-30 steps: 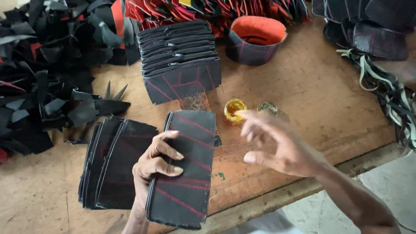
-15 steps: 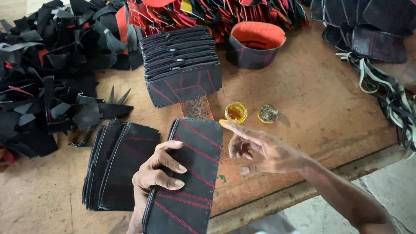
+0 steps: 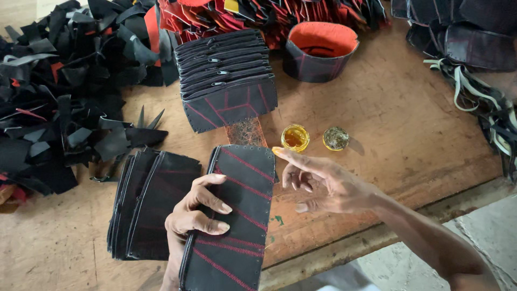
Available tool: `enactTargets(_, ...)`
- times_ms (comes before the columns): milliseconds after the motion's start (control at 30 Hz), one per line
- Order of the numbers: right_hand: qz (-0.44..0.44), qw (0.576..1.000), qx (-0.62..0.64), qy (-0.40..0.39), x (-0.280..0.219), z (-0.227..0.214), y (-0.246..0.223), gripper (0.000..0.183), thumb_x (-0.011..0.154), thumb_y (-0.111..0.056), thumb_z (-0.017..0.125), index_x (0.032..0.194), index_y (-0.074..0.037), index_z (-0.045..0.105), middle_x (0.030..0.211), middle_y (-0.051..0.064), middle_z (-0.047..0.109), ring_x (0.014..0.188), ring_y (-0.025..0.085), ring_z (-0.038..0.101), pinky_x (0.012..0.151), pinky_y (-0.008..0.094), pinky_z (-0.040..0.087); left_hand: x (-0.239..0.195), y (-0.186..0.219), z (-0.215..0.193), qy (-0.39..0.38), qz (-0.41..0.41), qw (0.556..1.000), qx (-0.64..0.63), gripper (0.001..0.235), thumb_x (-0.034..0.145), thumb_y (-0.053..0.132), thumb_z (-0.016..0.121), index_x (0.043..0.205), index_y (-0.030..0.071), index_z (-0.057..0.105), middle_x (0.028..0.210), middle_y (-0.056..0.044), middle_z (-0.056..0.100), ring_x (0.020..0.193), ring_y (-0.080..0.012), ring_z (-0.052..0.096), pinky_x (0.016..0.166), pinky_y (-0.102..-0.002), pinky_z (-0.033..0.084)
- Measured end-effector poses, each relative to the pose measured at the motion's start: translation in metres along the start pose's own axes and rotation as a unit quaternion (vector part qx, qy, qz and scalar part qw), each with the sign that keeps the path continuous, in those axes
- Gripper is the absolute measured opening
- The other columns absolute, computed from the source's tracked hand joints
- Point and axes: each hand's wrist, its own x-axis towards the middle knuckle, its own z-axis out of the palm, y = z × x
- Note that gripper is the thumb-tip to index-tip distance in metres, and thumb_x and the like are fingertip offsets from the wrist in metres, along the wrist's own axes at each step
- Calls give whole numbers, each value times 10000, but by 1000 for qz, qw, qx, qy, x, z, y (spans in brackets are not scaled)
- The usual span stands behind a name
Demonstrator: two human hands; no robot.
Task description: The person applies a yellow substance to the edges of black leather wallet-like items using their finger. They handle each item one at a time, rubbing the edges and stacking the treated items on the table.
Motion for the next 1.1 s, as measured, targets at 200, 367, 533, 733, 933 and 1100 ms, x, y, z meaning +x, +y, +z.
enactTargets(200, -1, 996, -84, -8, 2, 6, -7, 1051, 861, -227, 839, 1654, -167, 150, 1165, 29, 655, 964, 123, 584, 836, 299, 543, -1, 5, 1, 8, -11, 1000, 19, 189, 691, 189, 864, 789, 122, 717, 930, -66, 710, 1178, -294, 659, 1204, -531, 423)
enactTargets(367, -123, 960, -236, -91, -10, 24, -29, 847, 842, -189, 857, 1545, -194, 384, 1260, 96, 626, 1154, 194, 609, 963, 347, 553, 0, 4, -2, 21, -11, 999, 25, 192, 676, 203, 839, 808, 116, 729, 943, -79, 702, 1247, -335, 627, 1172, -528, 426)
enactTargets(533, -118, 967, -213, -73, -6, 22, -41, 822, 858, -148, 862, 1557, -185, 431, 1216, 34, 687, 1055, 144, 649, 932, 322, 604, 0, -1, -2, 10, -7, 999, 42, 210, 678, 217, 859, 793, 108, 722, 936, -85, 704, 1239, -353, 635, 1157, -539, 441)
enactTargets(733, 102, 965, -239, -29, 14, 16, -25, 1112, 770, -226, 849, 1612, -157, 127, 1203, 59, 589, 981, 189, 608, 880, 357, 570, 3, -4, -3, 1, 8, 999, 45, 200, 658, 199, 843, 780, 107, 713, 945, -90, 705, 1267, -355, 618, 1157, -531, 440)
enactTargets(933, -77, 941, -321, -79, 3, 34, -17, 931, 864, -214, 823, 1595, -111, 255, 1307, 135, 572, 1068, 241, 580, 954, 426, 529, 2, -8, -9, 19, 4, 996, 87, 187, 690, 186, 839, 791, 95, 710, 943, -87, 709, 1246, -342, 638, 1150, -521, 455)
enactTargets(1100, -29, 939, -264, -217, -19, 42, -25, 548, 986, -264, 735, 1511, -282, 579, 1142, 33, 670, 1042, 190, 639, 922, 371, 600, 6, -12, -13, 35, 17, 995, 87, 217, 683, 197, 832, 819, 88, 703, 962, -91, 700, 1191, -312, 647, 1197, -534, 431)
